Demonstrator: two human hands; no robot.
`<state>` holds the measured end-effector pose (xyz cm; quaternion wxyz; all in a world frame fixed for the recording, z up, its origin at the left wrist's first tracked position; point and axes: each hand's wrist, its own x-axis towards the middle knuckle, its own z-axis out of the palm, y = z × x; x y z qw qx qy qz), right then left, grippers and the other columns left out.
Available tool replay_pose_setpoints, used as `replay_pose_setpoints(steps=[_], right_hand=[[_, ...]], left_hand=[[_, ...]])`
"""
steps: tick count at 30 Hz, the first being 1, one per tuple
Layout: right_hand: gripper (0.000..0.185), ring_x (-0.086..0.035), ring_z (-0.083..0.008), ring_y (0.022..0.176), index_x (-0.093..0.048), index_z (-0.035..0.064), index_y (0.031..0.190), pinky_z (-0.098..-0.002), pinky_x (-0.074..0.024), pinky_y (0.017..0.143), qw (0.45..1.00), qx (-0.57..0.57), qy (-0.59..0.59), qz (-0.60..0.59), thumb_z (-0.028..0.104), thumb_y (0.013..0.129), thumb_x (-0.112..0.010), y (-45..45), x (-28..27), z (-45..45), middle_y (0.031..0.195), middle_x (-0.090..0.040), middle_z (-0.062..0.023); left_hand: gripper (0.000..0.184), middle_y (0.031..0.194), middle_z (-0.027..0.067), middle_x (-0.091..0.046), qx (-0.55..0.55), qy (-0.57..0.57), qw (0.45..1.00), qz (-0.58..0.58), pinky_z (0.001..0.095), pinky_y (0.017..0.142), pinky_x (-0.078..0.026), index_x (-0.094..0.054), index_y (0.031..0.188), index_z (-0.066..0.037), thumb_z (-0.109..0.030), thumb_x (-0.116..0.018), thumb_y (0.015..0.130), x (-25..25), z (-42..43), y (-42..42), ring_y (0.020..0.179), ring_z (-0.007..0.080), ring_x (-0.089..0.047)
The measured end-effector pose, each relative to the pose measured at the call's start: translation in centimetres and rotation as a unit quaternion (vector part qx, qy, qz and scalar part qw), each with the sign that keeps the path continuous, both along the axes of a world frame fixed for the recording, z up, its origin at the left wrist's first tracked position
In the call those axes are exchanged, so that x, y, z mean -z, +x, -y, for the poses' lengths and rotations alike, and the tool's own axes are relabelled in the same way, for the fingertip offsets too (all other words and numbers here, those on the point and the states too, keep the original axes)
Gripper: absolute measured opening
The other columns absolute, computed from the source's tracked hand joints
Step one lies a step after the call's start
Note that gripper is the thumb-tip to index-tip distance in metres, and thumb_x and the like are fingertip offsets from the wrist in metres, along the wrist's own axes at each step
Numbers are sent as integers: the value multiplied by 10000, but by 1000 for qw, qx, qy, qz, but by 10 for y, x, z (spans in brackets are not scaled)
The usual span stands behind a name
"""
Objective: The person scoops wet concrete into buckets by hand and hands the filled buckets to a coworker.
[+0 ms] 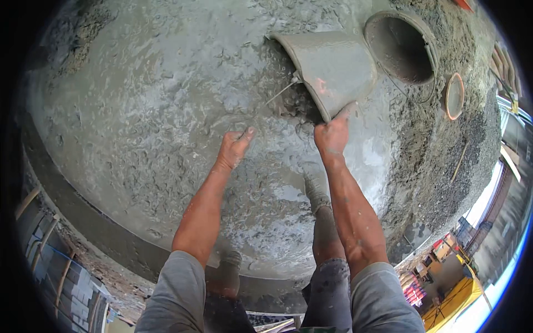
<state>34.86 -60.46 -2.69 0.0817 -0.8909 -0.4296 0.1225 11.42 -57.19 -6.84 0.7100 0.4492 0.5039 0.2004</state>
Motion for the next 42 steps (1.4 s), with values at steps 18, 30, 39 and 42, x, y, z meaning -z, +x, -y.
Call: replay_pose_setpoints(steps=[18, 30, 39, 42], right_hand=[[856, -559, -466, 827, -81, -150, 1337, -433, -461, 753, 963, -133, -92, -215, 35, 608, -491, -290, -59, 146, 865, -580, -316], [211, -587, -221, 564, -610, -60, 804, -324, -475, 516, 763, 107, -355, -529, 87, 658, -566, -166, -88, 62, 703, -615, -121], [267, -552, -216, 970, -565, 118, 1037, -448, -463, 781, 775, 191, -307, -518, 185, 806, -451, -115, -94, 82, 1028, -581, -55], [211, -591, -212, 866, -572, 90, 973, -408, -491, 719, 798, 132, -295, -508, 168, 805, -471, -119, -127, 76, 957, -598, -55]], left_hand=[[469, 506, -20, -442, -322, -183, 922, -112, 300, 505, -336, -541, 568, -35, -414, -593, 840, -203, 207, -233, 507, 102, -386], [309, 638, 165, -572, -97, 101, 968, -207, 395, 571, -426, -589, 812, -20, -327, -561, 843, -298, 108, -115, 611, 355, -566], [375, 625, 214, -530, -131, -3, 964, -233, 399, 554, -405, -571, 758, 3, -364, -573, 837, -283, 104, -119, 568, 364, -496], [452, 580, 193, -503, -171, -50, 960, -218, 375, 539, -390, -571, 733, 10, -432, -570, 826, -299, 112, -128, 526, 284, -458]])
